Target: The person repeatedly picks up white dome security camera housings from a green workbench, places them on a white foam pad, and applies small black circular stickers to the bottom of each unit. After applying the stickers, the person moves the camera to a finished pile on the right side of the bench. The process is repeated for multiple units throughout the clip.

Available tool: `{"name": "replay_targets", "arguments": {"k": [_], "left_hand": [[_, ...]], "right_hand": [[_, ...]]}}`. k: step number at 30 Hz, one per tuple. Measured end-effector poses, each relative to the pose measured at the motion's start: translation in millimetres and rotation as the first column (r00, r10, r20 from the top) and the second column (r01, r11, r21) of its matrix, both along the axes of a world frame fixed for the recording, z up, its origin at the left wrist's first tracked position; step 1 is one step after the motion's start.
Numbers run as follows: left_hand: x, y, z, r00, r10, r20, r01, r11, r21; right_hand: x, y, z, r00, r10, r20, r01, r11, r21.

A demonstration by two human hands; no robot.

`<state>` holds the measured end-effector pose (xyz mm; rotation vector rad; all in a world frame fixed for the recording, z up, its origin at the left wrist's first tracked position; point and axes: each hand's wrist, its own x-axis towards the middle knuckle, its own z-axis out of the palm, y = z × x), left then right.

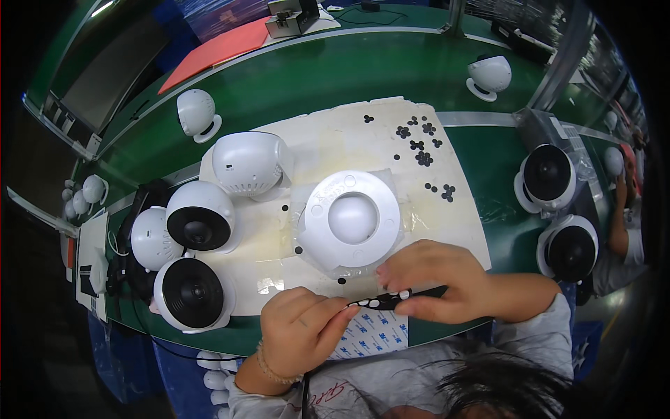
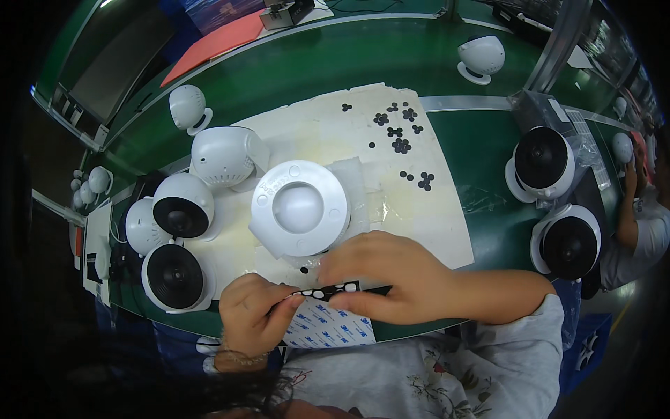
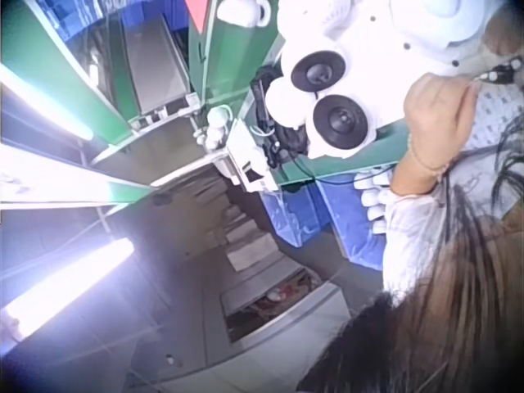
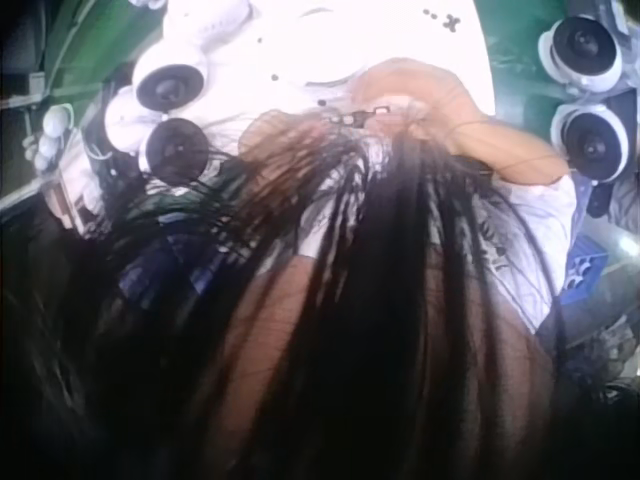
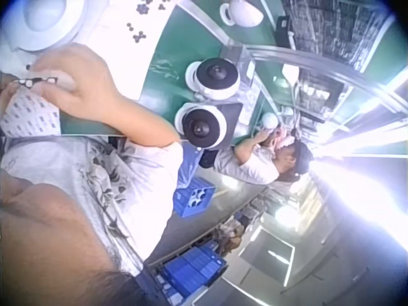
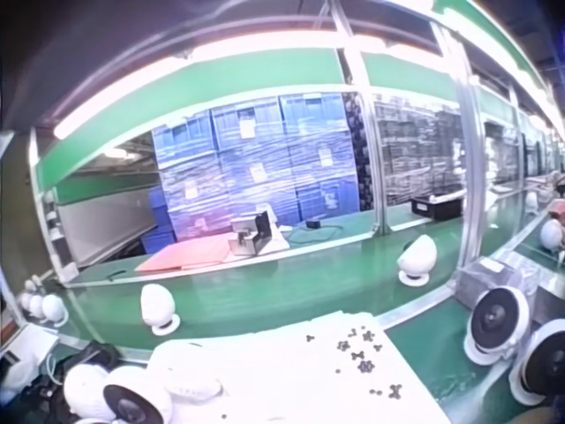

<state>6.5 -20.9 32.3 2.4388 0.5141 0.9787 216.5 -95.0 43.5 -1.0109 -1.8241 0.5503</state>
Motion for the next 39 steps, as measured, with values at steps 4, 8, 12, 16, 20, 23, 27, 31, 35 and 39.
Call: {"name": "replay_targets", "arguments": {"k": [4, 8, 12, 16, 20, 23, 27, 31, 35, 39], "left_hand": [[-0.6, -0.5, -1.5, 1.0, 0.0, 0.009, 0.0, 0.999, 0.05], [0.4, -0.2, -3.5, 1.0, -0.007, 0.028, 0.002, 0.987, 0.163], [-1.1, 0.8, -3.7, 0.999, 0.03, 0.027, -0.033, 0.989, 0.147], [-3.5, 0.7, -4.1, 0.998, 0.063, 0.018, -0.064, 0.997, 0.052], [-2.3, 2.8, -2.6, 0.998, 0.055, 0.024, -0.055, 0.998, 0.026], [4.3, 7.2, 6.5, 0.992, 0.106, -0.073, -0.082, 0.959, 0.272], [4.8, -1.0, 16.0, 0.986, 0.052, -0.156, -0.009, 0.965, 0.263], [0.6, -3.6, 8.0, 0.992, 0.02, -0.122, 0.001, 0.985, 0.17], [2.1, -4.6, 6.1, 0.997, 0.008, -0.074, 0.004, 0.987, 0.162], [2.6, -6.9, 5.5, 0.997, 0.012, -0.078, 0.001, 0.986, 0.166]], "right_hand": [[-2.8, -4.8, 7.6, 0.992, -0.037, -0.122, -0.014, 0.92, -0.391], [-4.3, -5.1, 7.6, 0.996, -0.031, 0.084, 0.058, 0.933, -0.354], [1.5, -1.5, 0.7, 0.903, -0.019, 0.43, -0.122, 0.946, 0.299], [-2.2, -4.5, -2.3, 0.988, 0.007, 0.154, -0.042, 0.974, 0.223], [-14.3, -0.5, -15.2, 0.997, -0.07, -0.02, 0.072, 0.979, 0.192], [-10.0, 3.4, -11.7, 0.991, -0.029, 0.131, 0.002, 0.979, 0.204], [-11.6, 3.8, -10.6, 0.992, 0.009, 0.126, -0.032, 0.983, 0.18], [-12.3, 3.4, -11.5, 0.999, 0.0, 0.041, -0.005, 0.992, 0.126], [-6.3, 2.3, -1.0, 0.98, 0.113, 0.165, -0.134, 0.984, 0.12], [-5.7, 3.0, -5.0, 0.952, 0.177, 0.25, -0.227, 0.955, 0.19]]}}
